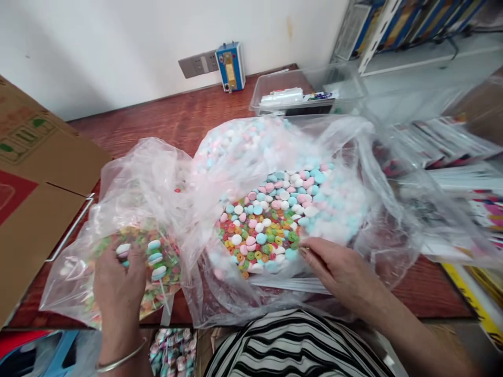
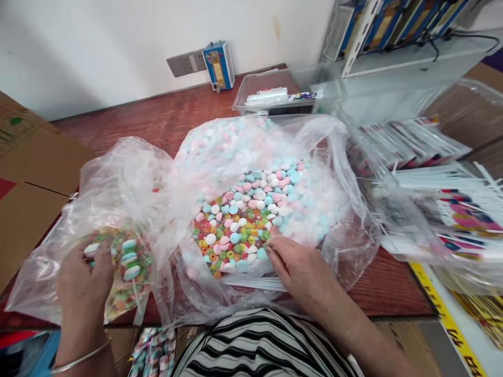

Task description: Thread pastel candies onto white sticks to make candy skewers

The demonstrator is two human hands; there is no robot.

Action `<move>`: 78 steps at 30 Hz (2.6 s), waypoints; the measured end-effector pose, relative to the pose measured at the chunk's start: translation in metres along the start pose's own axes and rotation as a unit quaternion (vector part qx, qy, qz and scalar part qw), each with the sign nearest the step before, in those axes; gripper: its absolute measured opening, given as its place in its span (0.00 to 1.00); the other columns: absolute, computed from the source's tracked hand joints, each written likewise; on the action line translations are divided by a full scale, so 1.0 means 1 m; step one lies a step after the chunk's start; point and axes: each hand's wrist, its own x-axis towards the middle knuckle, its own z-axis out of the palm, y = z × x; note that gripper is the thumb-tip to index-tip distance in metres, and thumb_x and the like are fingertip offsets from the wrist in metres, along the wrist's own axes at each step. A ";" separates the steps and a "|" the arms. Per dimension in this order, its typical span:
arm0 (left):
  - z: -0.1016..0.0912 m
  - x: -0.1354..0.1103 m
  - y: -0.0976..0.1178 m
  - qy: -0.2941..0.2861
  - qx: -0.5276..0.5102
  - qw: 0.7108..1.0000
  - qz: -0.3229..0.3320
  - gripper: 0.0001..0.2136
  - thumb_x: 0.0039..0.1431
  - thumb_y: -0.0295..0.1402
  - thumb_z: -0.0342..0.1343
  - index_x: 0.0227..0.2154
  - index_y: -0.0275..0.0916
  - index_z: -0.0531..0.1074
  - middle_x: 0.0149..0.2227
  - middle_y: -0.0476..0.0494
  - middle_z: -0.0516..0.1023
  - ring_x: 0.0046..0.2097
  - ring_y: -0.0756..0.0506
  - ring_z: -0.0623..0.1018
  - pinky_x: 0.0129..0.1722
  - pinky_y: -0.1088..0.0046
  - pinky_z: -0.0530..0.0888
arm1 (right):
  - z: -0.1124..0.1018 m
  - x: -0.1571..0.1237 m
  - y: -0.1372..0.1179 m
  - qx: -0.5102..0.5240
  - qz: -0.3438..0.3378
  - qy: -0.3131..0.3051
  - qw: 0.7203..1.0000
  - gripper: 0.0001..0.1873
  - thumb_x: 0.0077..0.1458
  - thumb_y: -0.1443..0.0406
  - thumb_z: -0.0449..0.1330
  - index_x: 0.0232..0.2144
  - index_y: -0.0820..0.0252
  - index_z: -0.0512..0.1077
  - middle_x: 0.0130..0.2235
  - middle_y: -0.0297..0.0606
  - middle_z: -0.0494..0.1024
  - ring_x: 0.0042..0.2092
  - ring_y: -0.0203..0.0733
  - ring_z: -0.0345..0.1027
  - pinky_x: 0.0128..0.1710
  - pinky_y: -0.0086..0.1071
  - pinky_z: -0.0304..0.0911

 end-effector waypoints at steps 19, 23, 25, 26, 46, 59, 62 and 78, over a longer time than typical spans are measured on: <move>-0.001 -0.063 0.137 -0.119 -0.289 0.943 0.116 0.09 0.64 0.33 0.54 0.43 0.40 0.75 0.42 0.44 0.79 0.44 0.46 0.77 0.43 0.70 0.73 | 0.041 -0.055 0.014 -0.175 -0.095 -0.004 0.980 0.11 0.59 0.75 0.55 0.28 0.59 0.72 0.30 0.38 0.75 0.33 0.43 0.64 0.35 0.35 0.51; 0.002 -0.071 0.142 -0.165 -0.310 0.932 0.091 0.09 0.65 0.34 0.52 0.41 0.40 0.75 0.41 0.45 0.80 0.44 0.47 0.77 0.43 0.71 0.72 | 0.038 -0.058 0.013 -0.138 -0.094 0.016 0.986 0.14 0.61 0.75 0.50 0.27 0.60 0.70 0.30 0.39 0.74 0.33 0.42 0.64 0.36 0.34 0.52; 0.003 -0.074 0.142 -0.185 -0.311 0.929 0.074 0.09 0.65 0.35 0.51 0.40 0.40 0.76 0.41 0.45 0.80 0.44 0.47 0.77 0.44 0.71 0.71 | 0.036 -0.057 0.012 -0.115 -0.091 0.033 0.989 0.14 0.62 0.74 0.49 0.29 0.60 0.70 0.32 0.40 0.74 0.34 0.42 0.65 0.37 0.34 0.54; 0.004 -0.075 0.142 -0.196 -0.312 0.927 0.066 0.09 0.65 0.35 0.51 0.40 0.40 0.76 0.40 0.45 0.80 0.43 0.46 0.77 0.44 0.70 0.71 | 0.036 -0.056 0.011 -0.112 -0.095 0.034 0.988 0.14 0.63 0.73 0.49 0.30 0.60 0.71 0.32 0.40 0.74 0.35 0.43 0.65 0.37 0.34 0.54; -0.003 -0.088 0.164 -0.422 -0.493 0.756 -0.085 0.11 0.54 0.38 0.62 0.39 0.41 0.82 0.31 0.45 0.81 0.33 0.46 0.77 0.35 0.72 0.73 | 0.030 -0.046 0.000 -0.023 -0.130 0.196 0.972 0.13 0.64 0.69 0.51 0.40 0.58 0.76 0.37 0.40 0.83 0.38 0.42 0.78 0.41 0.36 0.73; -0.001 -0.084 0.174 -0.420 -0.522 0.739 -0.074 0.11 0.56 0.40 0.61 0.36 0.41 0.82 0.29 0.45 0.78 0.31 0.49 0.74 0.32 0.75 0.70 | 0.028 -0.040 0.002 -0.018 -0.136 0.199 0.970 0.11 0.65 0.69 0.52 0.40 0.59 0.75 0.37 0.40 0.83 0.38 0.42 0.78 0.40 0.35 0.72; -0.001 -0.083 0.172 -0.417 -0.540 0.727 -0.082 0.10 0.58 0.39 0.60 0.35 0.39 0.81 0.25 0.47 0.76 0.27 0.51 0.73 0.27 0.78 0.68 | 0.024 -0.043 -0.002 -0.009 -0.128 0.220 0.967 0.09 0.63 0.68 0.55 0.41 0.59 0.75 0.39 0.42 0.82 0.40 0.44 0.76 0.43 0.37 0.70; 0.021 -0.085 0.197 -0.154 -0.329 0.829 0.426 0.22 0.62 0.23 0.52 0.58 0.39 0.65 0.47 0.39 0.80 0.45 0.46 0.80 0.43 0.70 0.77 | -0.009 0.007 -0.020 0.705 0.236 0.187 0.642 0.17 0.53 0.56 0.66 0.42 0.60 0.74 0.17 0.23 0.62 0.19 0.28 0.51 0.18 0.22 0.51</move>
